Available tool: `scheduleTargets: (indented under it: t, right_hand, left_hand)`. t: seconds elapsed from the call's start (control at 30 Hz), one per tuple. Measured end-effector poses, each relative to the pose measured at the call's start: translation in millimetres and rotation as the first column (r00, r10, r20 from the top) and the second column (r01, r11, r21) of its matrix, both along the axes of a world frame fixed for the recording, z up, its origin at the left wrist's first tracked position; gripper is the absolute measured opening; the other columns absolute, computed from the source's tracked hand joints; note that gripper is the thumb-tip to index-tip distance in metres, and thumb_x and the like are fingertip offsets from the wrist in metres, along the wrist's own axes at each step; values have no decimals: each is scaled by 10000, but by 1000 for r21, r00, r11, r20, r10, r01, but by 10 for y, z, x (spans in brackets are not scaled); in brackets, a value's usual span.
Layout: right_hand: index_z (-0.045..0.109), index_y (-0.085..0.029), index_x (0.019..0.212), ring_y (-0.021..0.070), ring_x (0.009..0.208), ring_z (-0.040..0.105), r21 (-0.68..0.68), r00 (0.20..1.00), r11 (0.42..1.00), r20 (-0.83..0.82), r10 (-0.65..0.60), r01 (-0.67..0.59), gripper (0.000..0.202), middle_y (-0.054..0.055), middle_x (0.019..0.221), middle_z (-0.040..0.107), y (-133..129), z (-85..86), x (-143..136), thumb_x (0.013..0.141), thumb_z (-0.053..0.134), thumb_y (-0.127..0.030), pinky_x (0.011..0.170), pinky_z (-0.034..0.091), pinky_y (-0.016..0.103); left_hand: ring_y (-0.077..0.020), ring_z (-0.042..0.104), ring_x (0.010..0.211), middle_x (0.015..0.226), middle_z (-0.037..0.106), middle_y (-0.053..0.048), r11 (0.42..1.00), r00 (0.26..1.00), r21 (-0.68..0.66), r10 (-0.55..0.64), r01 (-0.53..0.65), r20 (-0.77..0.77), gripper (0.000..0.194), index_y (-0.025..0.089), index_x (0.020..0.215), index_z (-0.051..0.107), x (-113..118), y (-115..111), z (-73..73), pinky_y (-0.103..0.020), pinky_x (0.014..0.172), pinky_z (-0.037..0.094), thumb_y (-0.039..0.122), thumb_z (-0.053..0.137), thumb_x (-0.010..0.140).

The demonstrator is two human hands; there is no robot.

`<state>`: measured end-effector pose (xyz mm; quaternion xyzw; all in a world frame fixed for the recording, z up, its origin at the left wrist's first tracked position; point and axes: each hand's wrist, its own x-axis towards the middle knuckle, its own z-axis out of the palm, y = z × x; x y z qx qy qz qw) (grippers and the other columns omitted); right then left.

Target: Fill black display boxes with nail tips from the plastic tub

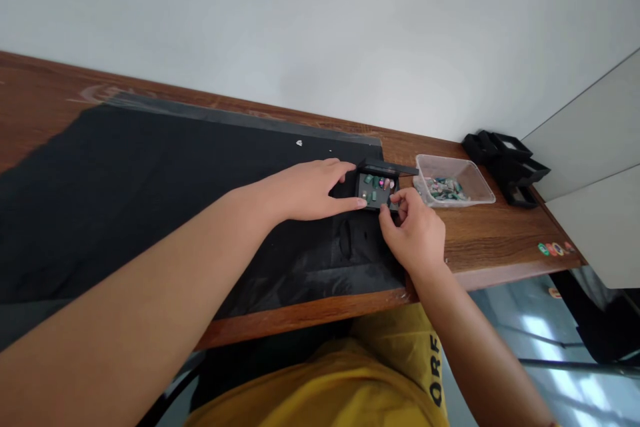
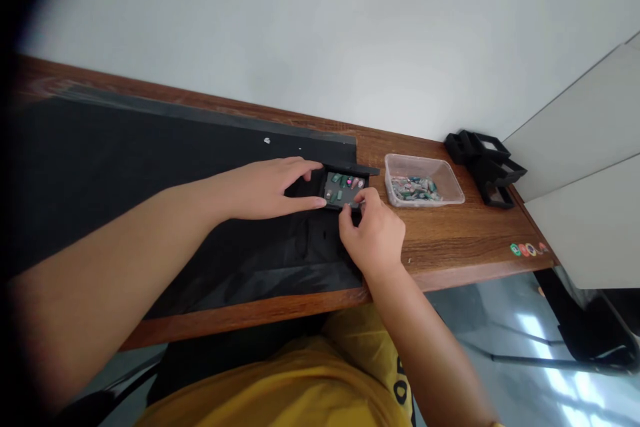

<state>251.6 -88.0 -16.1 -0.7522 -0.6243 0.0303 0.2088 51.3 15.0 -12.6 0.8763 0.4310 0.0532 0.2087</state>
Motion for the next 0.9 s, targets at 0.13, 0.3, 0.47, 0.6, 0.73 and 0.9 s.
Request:
scheduleTargets:
  t: [0.13, 0.3, 0.47, 0.6, 0.73, 0.9]
  right_hand:
    - [666, -227, 1034, 167, 658, 557, -67, 999, 997, -25, -48, 47, 180, -18, 724, 638, 8, 44, -2, 924, 638, -366, 632, 269, 277]
    - [687, -226, 1062, 162, 652, 544, -80, 998, 996, -39, -50, 46, 184, -24, 719, 634, 19, 63, -13, 930, 650, -348, 634, 273, 278]
    - [709, -233, 993, 154, 623, 526, -70, 999, 998, -41, -6, 3, 134, -31, 664, 606, 46, 40, -10, 934, 642, -332, 619, 263, 274]
    - [706, -226, 933, 145, 600, 494, -90, 999, 996, -36, -16, 13, 121, -32, 646, 591, 64, 41, -11, 936, 652, -335, 606, 248, 275]
    - [710, -228, 985, 143, 608, 496, -97, 999, 995, -32, -24, 21, 123, -37, 660, 593, 75, 59, -13, 945, 652, -328, 608, 248, 274]
    - [693, -232, 959, 142, 607, 502, -98, 999, 995, -40, -32, 28, 111, -36, 660, 598, 92, 64, -7, 937, 658, -335, 610, 252, 268]
  left_hand:
    - [-350, 656, 1229, 1389, 672, -158, 1000, 1000, -13, 13, -13, 4, 945, 195, 1591, 483, 2, 6, -1, -409, 1020, 502, 815, 464, 878]
    - [-346, 667, 1206, 1364, 685, -155, 1000, 1000, -11, 19, -19, 17, 900, 200, 1536, 539, 15, 0, 7, -407, 1001, 507, 813, 434, 885]
    - [-354, 678, 1180, 1328, 701, -161, 999, 999, 33, 33, -34, 26, 846, 181, 1487, 578, 46, -8, -17, -424, 981, 516, 777, 425, 906]
    - [-358, 667, 1226, 1352, 697, -165, 998, 999, 52, 35, -36, 14, 813, 183, 1497, 571, 58, -15, -48, -432, 1010, 516, 741, 468, 914]
    - [-365, 658, 1259, 1376, 687, -170, 996, 999, 78, 53, -52, -5, 796, 166, 1511, 564, 81, -18, -69, -438, 1032, 516, 704, 488, 930]
    - [-322, 696, 1146, 1274, 737, -120, 993, 994, 54, 108, -109, 15, 692, 178, 1455, 611, 115, 17, -64, -405, 951, 538, 636, 492, 950]
